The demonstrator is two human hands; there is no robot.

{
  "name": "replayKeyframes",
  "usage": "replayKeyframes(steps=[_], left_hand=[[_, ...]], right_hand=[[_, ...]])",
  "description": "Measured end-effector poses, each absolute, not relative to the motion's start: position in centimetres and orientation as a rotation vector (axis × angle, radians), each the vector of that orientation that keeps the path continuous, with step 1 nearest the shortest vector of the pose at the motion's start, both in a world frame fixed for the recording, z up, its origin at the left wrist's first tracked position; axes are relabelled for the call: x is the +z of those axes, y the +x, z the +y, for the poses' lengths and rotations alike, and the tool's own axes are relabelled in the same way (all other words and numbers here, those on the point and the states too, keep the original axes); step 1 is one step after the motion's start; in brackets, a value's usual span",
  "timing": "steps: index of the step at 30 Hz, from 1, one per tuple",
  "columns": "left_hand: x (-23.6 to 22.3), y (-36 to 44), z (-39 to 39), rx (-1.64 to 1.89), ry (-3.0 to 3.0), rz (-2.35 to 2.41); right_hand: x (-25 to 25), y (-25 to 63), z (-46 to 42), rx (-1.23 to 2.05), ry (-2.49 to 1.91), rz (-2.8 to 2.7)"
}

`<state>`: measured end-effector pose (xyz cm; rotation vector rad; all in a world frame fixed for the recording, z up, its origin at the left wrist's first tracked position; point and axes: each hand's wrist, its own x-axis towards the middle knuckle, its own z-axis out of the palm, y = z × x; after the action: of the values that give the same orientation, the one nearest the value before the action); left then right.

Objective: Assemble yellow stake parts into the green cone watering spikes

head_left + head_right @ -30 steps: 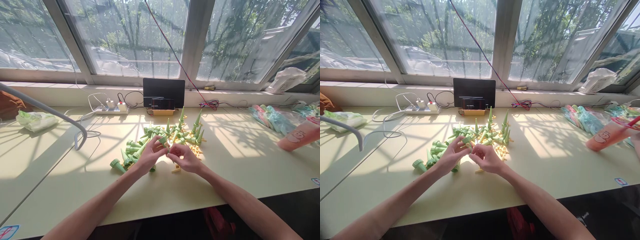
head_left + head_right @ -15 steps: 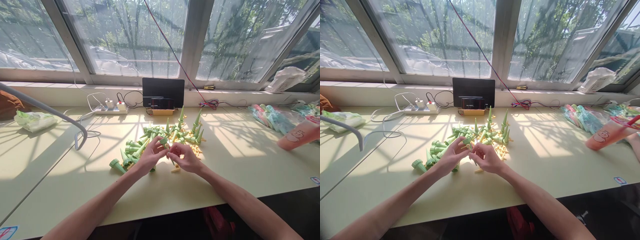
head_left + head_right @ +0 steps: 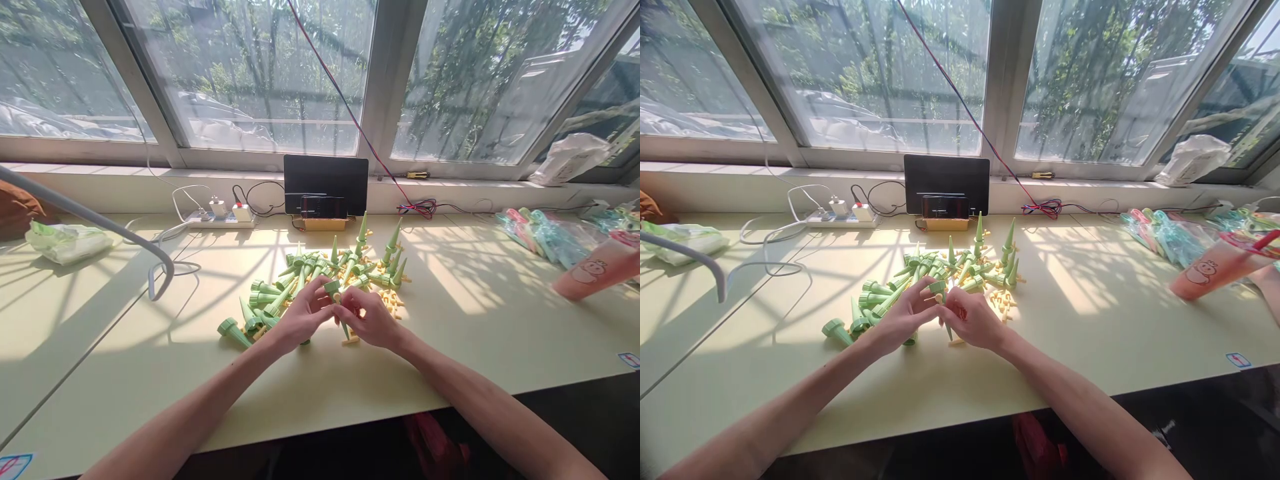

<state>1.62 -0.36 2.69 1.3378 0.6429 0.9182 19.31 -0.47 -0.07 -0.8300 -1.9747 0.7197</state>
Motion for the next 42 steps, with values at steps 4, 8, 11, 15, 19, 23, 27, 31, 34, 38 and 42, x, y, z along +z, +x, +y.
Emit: replayKeyframes(steps=[4, 8, 11, 15, 19, 23, 27, 31, 34, 38, 42], left_hand=[[2.7, 1.5, -0.3, 0.897, 1.342, 0.615], [2.9, 1.5, -0.3, 0.876, 1.343, 0.603], [3.1, 1.5, -0.4, 0.852, 1.342, 0.589], [3.3, 1.4, -0.4, 0.819, 1.339, 0.602], [3.4, 1.3, -0.4, 0.799, 1.327, 0.631], [3.6, 1.2, -0.5, 0.783, 1.326, 0.642], [3.6, 1.2, -0.5, 0.782, 1.328, 0.636], [3.6, 1.2, -0.6, 0.782, 1.324, 0.63], [3.7, 1.3, -0.6, 0.779, 1.327, 0.624], [3.8, 1.3, -0.6, 0.774, 1.338, 0.626], [3.8, 1.3, -0.6, 0.775, 1.347, 0.617]], right_hand=[[0.1, 19.3, -0.6, 0.666, -0.86, -2.029], [0.3, 19.2, -0.8, 0.694, -0.873, -2.023], [0.4, 19.1, -1.0, 0.715, -0.871, -2.019], [0.4, 19.1, -1.1, 0.7, -0.873, -2.058], [0.1, 19.3, -1.0, 0.699, -0.887, -2.085], [-0.1, 19.4, -1.0, 0.726, -0.871, -2.083], [-0.1, 19.4, -0.9, 0.747, -0.863, -2.088], [-0.1, 19.5, -0.9, 0.771, -0.85, -2.091], [-0.1, 19.5, -0.9, 0.788, -0.849, -2.094], [0.0, 19.6, -0.9, 0.806, -0.881, -2.093], [0.0, 19.6, -0.9, 0.828, -0.855, -2.09]])
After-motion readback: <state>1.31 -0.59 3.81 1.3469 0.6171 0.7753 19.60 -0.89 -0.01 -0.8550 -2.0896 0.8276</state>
